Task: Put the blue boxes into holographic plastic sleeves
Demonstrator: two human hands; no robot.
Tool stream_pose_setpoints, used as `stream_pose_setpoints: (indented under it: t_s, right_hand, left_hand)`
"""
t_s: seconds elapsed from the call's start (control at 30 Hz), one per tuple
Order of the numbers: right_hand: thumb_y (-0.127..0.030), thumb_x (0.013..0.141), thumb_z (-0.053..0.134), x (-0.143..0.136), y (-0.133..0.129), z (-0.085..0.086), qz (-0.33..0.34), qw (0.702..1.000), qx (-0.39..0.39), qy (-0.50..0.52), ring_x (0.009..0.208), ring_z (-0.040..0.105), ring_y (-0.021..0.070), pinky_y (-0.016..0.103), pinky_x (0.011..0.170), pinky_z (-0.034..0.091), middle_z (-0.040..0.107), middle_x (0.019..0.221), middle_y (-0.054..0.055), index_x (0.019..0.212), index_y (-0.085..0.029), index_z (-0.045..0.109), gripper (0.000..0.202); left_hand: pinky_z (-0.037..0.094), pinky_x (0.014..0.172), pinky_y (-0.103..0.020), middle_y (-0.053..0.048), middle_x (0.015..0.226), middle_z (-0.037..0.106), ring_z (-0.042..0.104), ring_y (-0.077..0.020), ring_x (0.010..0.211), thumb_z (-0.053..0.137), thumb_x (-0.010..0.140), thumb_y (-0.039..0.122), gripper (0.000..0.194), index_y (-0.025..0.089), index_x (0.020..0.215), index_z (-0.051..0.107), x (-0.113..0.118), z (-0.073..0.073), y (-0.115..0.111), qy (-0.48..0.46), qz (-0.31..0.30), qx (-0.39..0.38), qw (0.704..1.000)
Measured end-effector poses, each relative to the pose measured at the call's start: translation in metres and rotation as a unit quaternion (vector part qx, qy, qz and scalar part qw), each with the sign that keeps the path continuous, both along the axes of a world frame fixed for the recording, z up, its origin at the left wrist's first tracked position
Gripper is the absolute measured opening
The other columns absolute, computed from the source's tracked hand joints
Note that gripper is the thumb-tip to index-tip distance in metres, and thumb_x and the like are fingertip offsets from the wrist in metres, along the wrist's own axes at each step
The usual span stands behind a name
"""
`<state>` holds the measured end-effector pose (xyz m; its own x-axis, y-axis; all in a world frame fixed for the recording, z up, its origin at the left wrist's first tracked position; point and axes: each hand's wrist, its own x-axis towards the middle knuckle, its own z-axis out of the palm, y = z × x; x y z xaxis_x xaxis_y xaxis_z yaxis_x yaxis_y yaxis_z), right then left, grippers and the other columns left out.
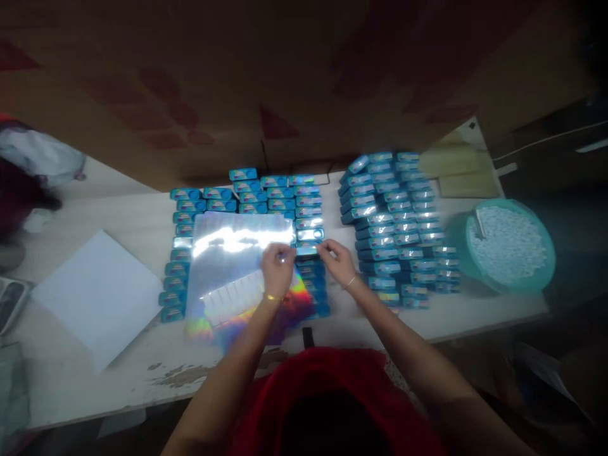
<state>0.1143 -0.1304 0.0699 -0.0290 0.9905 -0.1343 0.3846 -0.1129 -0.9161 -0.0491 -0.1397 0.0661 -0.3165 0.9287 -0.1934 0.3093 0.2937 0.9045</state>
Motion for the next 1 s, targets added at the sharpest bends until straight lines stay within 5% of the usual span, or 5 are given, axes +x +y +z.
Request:
stream_pose_setpoints:
  t_s: [0.23, 0.73, 0.87, 1.0]
  right_hand:
    - [-0.040, 0.089, 0.046, 0.048, 0.042, -0.045, 0.016, 0.980, 0.025, -0.196, 0.064, 0.049, 0.0144, 0.028, 0.073, 0.035, 0.055, 0.063, -0.001, 0.071, -0.020, 0.056, 0.029]
    - [-0.038, 0.093, 0.042, 0.050, 0.051, -0.076, 0.034, 0.975, -0.014, -0.218, 0.075, 0.057, 0.0176, 0.034, 0.087, 0.033, 0.063, 0.072, 0.001, 0.081, -0.020, 0.061, 0.029]
    - [-0.038, 0.092, 0.043, 0.045, 0.041, -0.086, -0.015, 0.987, -0.021, -0.157, 0.074, 0.057, 0.0171, 0.031, 0.082, 0.039, 0.061, 0.077, 0.001, 0.109, -0.018, 0.061, 0.031]
    - [-0.026, 0.094, 0.031, 0.038, 0.015, -0.094, -0.031, 0.986, 0.033, -0.158, 0.090, 0.055, 0.0202, 0.032, 0.084, 0.041, 0.060, 0.094, 0.007, 0.135, -0.017, 0.049, 0.045]
  left_hand:
    - [0.039, 0.088, -0.042, -0.006, 0.095, 0.060, 0.053, -0.0239, 0.095, 0.062, 0.077, 0.024, 0.008, 0.020, 0.070, 0.060, 0.048, -0.024, 0.051, 0.182, -0.066, -0.003, 0.981]
    - [0.034, 0.082, -0.046, -0.010, 0.101, 0.057, 0.048, -0.0299, 0.099, 0.054, 0.083, 0.026, 0.012, 0.020, 0.076, 0.061, 0.059, -0.043, 0.058, 0.283, -0.114, -0.022, 0.952]
    - [0.035, 0.081, -0.046, -0.013, 0.109, 0.055, 0.048, -0.0315, 0.100, 0.054, 0.083, 0.025, 0.020, 0.018, 0.100, 0.061, 0.055, -0.034, 0.057, 0.304, -0.120, -0.026, 0.945]
    - [0.034, 0.085, -0.048, -0.013, 0.128, 0.052, 0.044, -0.0334, 0.112, 0.043, 0.086, 0.015, 0.035, 0.023, 0.115, 0.061, 0.044, -0.031, 0.043, 0.338, -0.226, 0.013, 0.913]
